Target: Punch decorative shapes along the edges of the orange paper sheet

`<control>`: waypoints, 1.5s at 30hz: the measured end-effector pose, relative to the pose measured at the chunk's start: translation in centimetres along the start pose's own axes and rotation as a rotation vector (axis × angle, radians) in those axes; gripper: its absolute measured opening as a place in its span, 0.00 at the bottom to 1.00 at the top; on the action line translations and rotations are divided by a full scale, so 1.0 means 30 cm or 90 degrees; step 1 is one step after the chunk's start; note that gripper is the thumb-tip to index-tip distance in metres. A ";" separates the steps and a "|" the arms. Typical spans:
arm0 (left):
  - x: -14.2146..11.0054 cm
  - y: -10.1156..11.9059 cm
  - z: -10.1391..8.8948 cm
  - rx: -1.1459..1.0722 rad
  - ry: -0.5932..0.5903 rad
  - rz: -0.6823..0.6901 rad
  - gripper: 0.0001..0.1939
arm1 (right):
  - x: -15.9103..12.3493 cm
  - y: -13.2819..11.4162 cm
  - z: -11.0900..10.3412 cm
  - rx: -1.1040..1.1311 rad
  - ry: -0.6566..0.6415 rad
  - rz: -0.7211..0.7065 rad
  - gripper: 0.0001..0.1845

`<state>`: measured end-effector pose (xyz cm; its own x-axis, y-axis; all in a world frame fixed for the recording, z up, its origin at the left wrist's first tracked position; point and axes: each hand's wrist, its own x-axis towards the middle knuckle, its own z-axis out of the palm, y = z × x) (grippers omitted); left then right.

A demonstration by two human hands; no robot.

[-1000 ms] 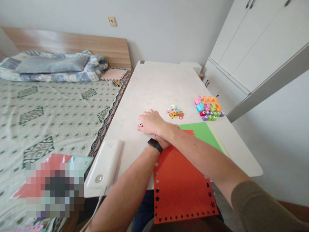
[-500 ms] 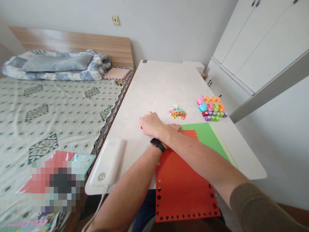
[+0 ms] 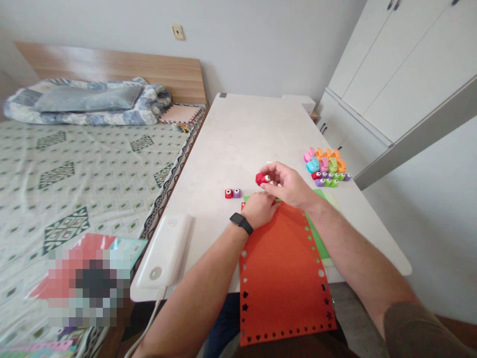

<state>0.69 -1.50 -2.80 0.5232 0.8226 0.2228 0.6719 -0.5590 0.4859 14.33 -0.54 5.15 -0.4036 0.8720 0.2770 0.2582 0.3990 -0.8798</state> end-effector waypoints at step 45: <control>0.011 0.003 -0.015 -0.115 0.019 -0.027 0.12 | -0.196 0.243 -0.210 -0.214 -0.008 0.048 0.23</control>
<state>0.69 -1.23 -2.28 0.4783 0.8494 0.2231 0.5863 -0.4979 0.6390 24.11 -0.97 -0.46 -0.3832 0.8995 0.2098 0.5611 0.4071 -0.7208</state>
